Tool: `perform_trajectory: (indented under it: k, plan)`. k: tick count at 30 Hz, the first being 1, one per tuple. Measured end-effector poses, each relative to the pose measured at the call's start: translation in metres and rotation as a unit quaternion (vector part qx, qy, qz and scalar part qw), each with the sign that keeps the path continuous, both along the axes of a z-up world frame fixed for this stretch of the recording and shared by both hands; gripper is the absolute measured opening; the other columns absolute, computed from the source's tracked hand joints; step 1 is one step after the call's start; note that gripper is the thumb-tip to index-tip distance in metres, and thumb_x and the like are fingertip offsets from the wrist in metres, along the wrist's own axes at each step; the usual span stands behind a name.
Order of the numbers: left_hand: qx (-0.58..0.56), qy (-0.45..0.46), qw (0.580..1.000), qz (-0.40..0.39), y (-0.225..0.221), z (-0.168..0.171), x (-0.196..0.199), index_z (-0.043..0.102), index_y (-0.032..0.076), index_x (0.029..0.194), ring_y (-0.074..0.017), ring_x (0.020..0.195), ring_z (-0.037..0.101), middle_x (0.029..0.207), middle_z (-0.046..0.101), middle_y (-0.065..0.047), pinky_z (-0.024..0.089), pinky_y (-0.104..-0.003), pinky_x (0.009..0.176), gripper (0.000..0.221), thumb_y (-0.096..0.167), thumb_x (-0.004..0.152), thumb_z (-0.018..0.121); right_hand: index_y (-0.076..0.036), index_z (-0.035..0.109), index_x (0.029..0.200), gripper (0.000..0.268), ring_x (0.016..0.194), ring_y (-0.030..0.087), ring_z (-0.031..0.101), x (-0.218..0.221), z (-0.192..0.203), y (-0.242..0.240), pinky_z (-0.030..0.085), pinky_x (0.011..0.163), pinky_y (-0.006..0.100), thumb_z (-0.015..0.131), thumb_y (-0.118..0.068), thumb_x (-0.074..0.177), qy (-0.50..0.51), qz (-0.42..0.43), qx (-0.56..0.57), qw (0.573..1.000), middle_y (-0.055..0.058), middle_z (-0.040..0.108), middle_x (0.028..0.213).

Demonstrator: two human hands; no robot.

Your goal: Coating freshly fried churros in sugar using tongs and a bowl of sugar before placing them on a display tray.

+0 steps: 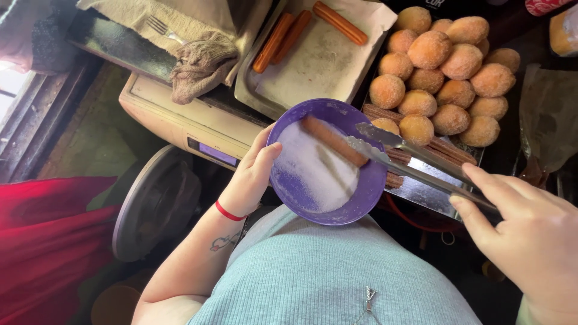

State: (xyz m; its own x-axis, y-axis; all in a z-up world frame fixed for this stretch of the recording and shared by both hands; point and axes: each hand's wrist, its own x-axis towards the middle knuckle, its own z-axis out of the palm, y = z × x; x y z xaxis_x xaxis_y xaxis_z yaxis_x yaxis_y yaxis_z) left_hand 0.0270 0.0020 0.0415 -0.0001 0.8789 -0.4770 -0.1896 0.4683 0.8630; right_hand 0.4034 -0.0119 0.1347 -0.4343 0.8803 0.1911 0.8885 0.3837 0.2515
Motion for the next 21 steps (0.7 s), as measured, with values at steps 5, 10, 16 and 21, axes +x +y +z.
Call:
perform_trajectory:
  k: [5, 10, 16, 21]
  plan:
    - [-0.001, -0.004, 1.0, -0.02, 0.003, 0.006, 0.008, 0.052, 0.016, 0.161, -0.0179, 0.132, 0.068, 0.146, 0.071, -0.005, 0.057, -0.035, 0.108, 0.063, 0.031, 0.101, 0.044, -0.028, 0.087, 0.145, 0.045, 0.101, 0.016, 0.082, 0.0, -0.002, -0.015, 0.061, 0.088, 0.028, 0.083, -0.047, 0.105, -0.032, -0.016, 0.048, 0.998, -0.009, 0.085, 0.123]
    - [0.017, 0.002, 0.999, -0.05, 0.008, 0.011, 0.022, 0.053, 0.015, 0.16, -0.0169, 0.135, 0.065, 0.148, 0.07, -0.006, 0.054, -0.034, 0.11, 0.062, 0.029, 0.101, 0.043, -0.04, 0.083, 0.138, 0.042, 0.099, 0.006, 0.079, 0.01, -0.011, -0.022, 0.061, 0.085, 0.025, 0.08, -0.054, 0.099, -0.078, -0.063, 0.054, 0.993, -0.021, 0.082, 0.119]
    - [0.096, 0.043, 0.993, -0.061, 0.018, -0.019, 0.034, 0.057, 0.007, 0.154, -0.0174, 0.137, 0.062, 0.147, 0.069, -0.01, 0.048, -0.032, 0.114, 0.057, 0.025, 0.101, 0.046, -0.017, 0.086, 0.138, 0.038, 0.106, 0.023, 0.079, 0.042, 0.013, -0.04, 0.059, 0.094, 0.035, 0.089, -0.027, 0.102, 0.097, -0.067, 0.015, 0.993, 0.003, 0.084, 0.127]
    - [0.156, 0.14, 0.976, -0.057, 0.029, -0.036, 0.026, 0.058, 0.0, 0.15, -0.0206, 0.152, 0.048, 0.161, 0.058, -0.016, 0.033, -0.034, 0.129, 0.053, 0.028, 0.106, 0.05, 0.005, 0.083, 0.14, 0.044, 0.112, 0.036, 0.077, 0.115, 0.016, -0.064, 0.059, 0.107, 0.047, 0.094, -0.003, 0.099, 0.223, -0.089, -0.014, 0.971, 0.025, 0.081, 0.136]
